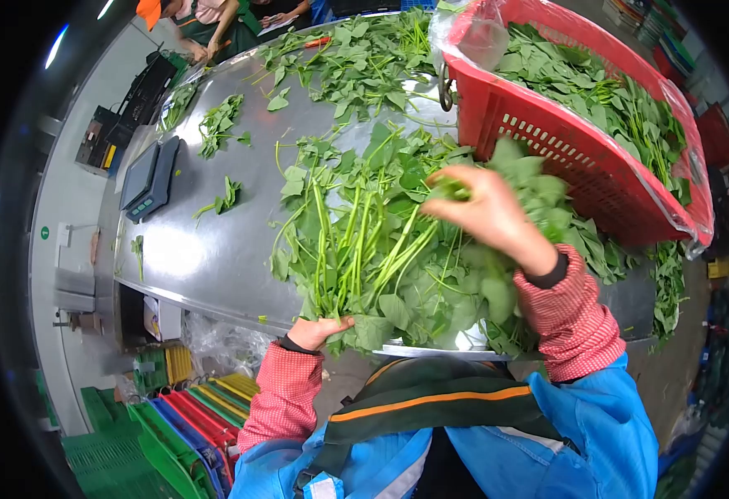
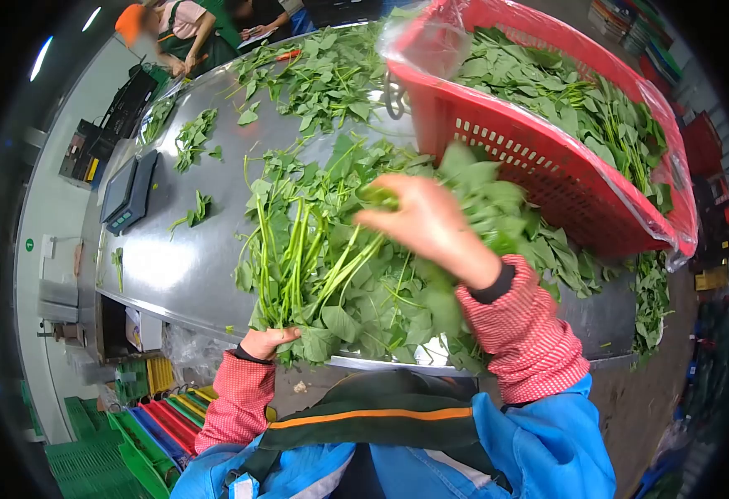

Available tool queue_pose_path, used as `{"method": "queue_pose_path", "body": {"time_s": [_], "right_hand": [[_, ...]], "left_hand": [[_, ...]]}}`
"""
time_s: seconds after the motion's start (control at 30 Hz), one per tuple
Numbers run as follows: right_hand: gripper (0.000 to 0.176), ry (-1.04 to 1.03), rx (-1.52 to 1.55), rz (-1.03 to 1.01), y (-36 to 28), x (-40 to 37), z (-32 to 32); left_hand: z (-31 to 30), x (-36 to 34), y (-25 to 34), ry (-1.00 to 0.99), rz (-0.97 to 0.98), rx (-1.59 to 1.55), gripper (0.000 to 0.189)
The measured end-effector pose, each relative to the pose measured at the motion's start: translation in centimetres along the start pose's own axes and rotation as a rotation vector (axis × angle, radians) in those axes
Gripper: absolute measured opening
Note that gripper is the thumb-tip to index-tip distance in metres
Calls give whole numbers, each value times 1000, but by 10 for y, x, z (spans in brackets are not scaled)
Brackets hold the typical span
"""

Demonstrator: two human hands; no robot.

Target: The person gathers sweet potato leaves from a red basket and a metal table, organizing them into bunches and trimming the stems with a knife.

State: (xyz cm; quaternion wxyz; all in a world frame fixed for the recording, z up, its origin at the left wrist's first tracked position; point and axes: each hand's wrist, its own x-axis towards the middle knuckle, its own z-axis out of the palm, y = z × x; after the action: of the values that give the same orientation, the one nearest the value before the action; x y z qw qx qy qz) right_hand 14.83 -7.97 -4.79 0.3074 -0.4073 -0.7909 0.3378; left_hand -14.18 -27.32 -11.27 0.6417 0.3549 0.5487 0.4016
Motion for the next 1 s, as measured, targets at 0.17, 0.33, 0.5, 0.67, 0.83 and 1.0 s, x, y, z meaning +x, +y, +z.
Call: {"method": "queue_pose_path", "body": {"time_s": [0.17, 0.33, 0.5, 0.67, 0.83, 1.0], "right_hand": [[41, -159, 126, 50, 2, 5, 46], [34, -160, 10, 89, 0, 2, 30], [28, -405, 425, 88, 9, 6, 54], [29, -211, 168, 74, 1, 7, 52], [33, 413, -118, 178, 18, 28, -3], [48, 188, -170, 138, 41, 5, 0]], "left_hand": [[6, 10, 4, -88, 93, 222, 65], [-8, 0, -5, -43, 47, 228, 66], [1, 0, -3, -68, 55, 179, 65], [-5, -2, -2, -75, 3, 232, 66], [-11, -12, -14, 20, 73, 22, 58], [-20, -17, -19, 153, -82, -165, 57]]}}
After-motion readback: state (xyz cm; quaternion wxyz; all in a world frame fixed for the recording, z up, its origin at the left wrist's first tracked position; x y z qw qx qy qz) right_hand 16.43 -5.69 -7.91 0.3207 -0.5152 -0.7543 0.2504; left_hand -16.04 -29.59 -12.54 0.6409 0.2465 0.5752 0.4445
